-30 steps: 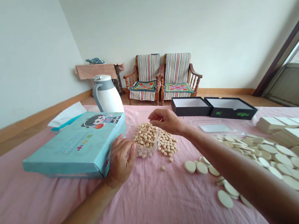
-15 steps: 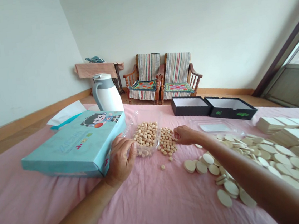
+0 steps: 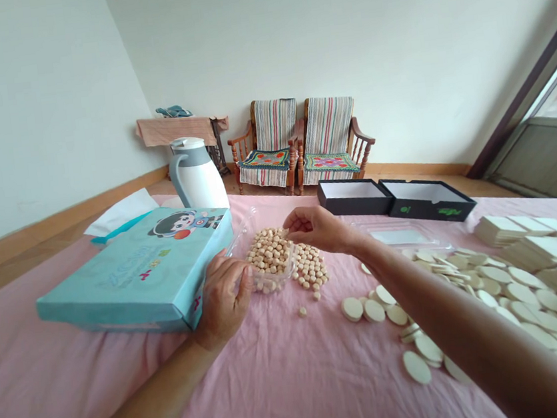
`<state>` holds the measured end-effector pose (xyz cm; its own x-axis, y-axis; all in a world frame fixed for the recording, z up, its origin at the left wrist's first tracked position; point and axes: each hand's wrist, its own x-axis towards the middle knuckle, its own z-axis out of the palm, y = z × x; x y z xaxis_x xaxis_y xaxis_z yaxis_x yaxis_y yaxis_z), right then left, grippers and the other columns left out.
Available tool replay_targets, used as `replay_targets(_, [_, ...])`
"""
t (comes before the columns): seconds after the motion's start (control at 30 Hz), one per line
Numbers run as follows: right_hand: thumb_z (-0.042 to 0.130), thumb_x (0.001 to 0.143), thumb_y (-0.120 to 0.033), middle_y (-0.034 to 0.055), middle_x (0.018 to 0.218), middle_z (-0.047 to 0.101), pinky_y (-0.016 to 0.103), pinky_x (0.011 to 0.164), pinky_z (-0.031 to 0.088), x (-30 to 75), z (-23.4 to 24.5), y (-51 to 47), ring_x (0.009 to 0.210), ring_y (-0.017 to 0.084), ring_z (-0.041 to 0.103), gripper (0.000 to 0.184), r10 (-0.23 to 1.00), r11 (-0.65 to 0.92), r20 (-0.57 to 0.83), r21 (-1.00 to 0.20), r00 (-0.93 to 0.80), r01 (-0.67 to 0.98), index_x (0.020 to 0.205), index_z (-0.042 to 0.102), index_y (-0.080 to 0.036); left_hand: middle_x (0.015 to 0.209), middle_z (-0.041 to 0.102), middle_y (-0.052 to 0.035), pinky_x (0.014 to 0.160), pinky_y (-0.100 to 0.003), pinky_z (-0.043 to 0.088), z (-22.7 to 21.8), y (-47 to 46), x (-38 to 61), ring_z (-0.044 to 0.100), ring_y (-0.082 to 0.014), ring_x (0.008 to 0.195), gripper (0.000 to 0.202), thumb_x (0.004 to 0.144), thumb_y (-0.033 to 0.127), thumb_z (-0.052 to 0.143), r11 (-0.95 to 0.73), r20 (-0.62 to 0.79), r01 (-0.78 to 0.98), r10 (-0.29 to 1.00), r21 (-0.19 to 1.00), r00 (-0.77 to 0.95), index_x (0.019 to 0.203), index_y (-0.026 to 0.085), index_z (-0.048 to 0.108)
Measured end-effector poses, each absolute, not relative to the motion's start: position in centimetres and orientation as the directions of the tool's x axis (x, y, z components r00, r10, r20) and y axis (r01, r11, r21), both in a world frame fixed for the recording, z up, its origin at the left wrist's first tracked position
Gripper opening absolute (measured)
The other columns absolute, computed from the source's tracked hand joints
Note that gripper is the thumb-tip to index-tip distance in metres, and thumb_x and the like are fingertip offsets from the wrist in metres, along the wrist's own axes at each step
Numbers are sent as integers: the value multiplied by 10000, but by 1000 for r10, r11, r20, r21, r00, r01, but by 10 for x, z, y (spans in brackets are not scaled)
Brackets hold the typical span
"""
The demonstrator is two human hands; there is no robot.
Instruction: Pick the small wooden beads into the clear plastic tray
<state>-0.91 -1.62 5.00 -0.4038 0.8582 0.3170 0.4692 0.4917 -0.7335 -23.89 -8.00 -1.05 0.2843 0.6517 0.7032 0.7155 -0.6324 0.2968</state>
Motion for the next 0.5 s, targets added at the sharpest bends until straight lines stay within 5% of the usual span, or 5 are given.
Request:
replay_targets(0.07, [565,733,-196,11,726,643,212,597,447,-10,48,-9,655,110,603,139,869,479,340,-758,-358,443,861,592,-148,755,600,-32,1010,-411,364,-10,-81,-239,559,-173,798,231,911,218,385,-634,705,714,650,297,284,742,181,537])
replay_targets(0.13, [547,736,-166,19,729,649,222,612,438,0,42,1,652,116,604,115,901,432,345,-683,-262,588,838,598,-149,755,601,-30,1019,-409,358,-10,-81,-238,559,-172,799,235,912,220,384,-634,705,715,649,295,286,735,182,534])
replay_targets(0.23, [538,713,-106,42,769,671,230,639,407,21,25,11,710,142,606,132,938,324,254,-393,-237,860,796,627,-155,755,603,-30,1020,-406,359,-9,-82,-239,558,-175,804,234,907,220,388,-633,706,719,647,288,288,730,184,537])
replay_targets(0.33, [543,691,-70,66,860,688,227,644,382,35,5,13,786,162,608,193,954,292,119,-173,-274,941,829,645,-160,757,605,-29,1017,-410,363,-10,-81,-239,558,-176,805,230,905,216,387,-634,709,719,645,286,286,738,188,542])
replay_targets(0.5, [549,726,-121,86,877,680,239,652,364,39,-14,9,808,178,598,165,953,300,80,-140,-291,944,871,622,-151,760,603,-33,1020,-410,362,-10,-80,-239,554,-177,814,226,904,211,389,-639,712,715,640,284,289,744,184,545])
